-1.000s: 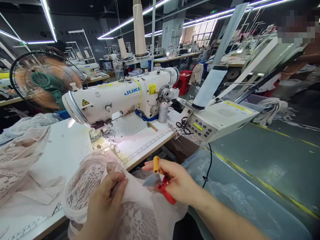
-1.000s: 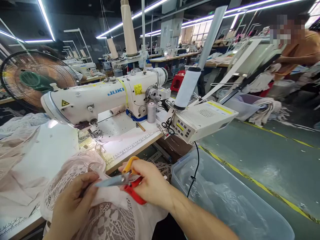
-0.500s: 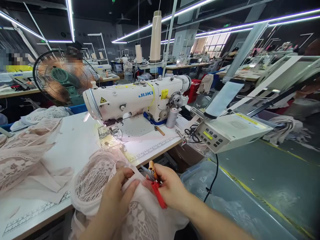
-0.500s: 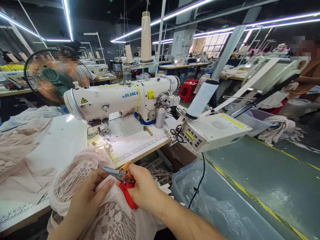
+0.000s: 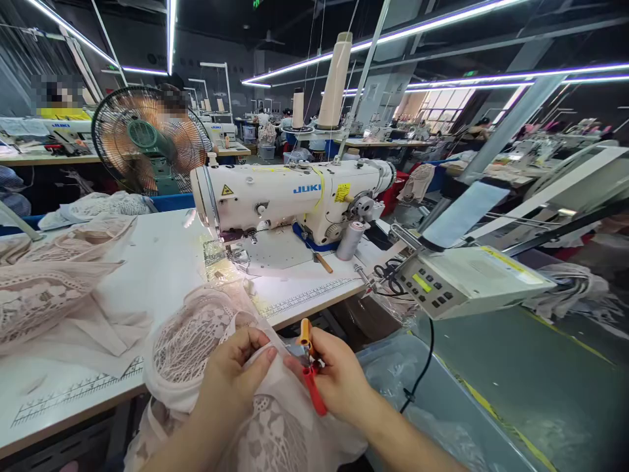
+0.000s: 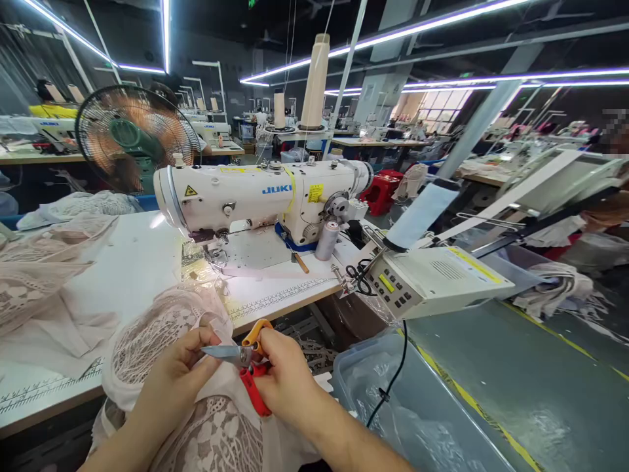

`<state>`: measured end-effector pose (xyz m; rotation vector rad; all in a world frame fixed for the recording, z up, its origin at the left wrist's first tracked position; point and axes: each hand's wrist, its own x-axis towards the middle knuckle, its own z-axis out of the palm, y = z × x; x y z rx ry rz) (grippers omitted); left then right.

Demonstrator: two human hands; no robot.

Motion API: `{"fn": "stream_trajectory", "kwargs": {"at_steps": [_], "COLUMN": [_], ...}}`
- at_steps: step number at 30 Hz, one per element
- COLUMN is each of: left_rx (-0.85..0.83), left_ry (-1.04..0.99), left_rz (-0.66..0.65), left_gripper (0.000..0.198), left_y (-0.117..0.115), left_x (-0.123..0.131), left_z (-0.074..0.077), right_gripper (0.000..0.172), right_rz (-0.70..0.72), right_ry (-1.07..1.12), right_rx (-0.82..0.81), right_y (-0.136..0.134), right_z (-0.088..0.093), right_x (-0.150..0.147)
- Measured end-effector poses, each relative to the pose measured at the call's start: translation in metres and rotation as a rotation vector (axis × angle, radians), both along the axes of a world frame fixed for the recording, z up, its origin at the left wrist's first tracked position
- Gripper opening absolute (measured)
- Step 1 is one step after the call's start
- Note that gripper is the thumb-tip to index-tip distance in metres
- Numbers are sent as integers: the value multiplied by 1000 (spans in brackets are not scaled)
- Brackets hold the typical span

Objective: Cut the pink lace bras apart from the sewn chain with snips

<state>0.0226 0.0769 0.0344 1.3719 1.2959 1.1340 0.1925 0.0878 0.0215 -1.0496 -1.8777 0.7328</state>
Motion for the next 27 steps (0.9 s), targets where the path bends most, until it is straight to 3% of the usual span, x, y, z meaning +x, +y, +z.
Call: {"fn": "stream_trajectory", "kwargs": {"at_steps": [10, 14, 17, 22, 27], "left_rx": [3, -59, -76, -110, -158], "left_ry": [37, -88, -168, -166, -142], "left_rz": [-15, -47, 6, 130, 259], "left_gripper": [27, 27, 28, 31, 43], "left_y": [-1, -3, -7, -15, -19], "left_x": [-6, -9, -10, -14, -23], "left_z": [1, -5, -6, 2, 8], "right_gripper": [9, 6, 8, 2, 17], "right_rz": [137, 192, 224, 84, -36], "right_ry": [-88, -116, -73, 41, 97], "right_rx": [-74, -28, 32, 78, 87], "right_y": [-6, -8, -10, -12, -12], "right_z": [-1, -2, 2, -1, -6], "right_x": [10, 20, 27, 29, 27]}}
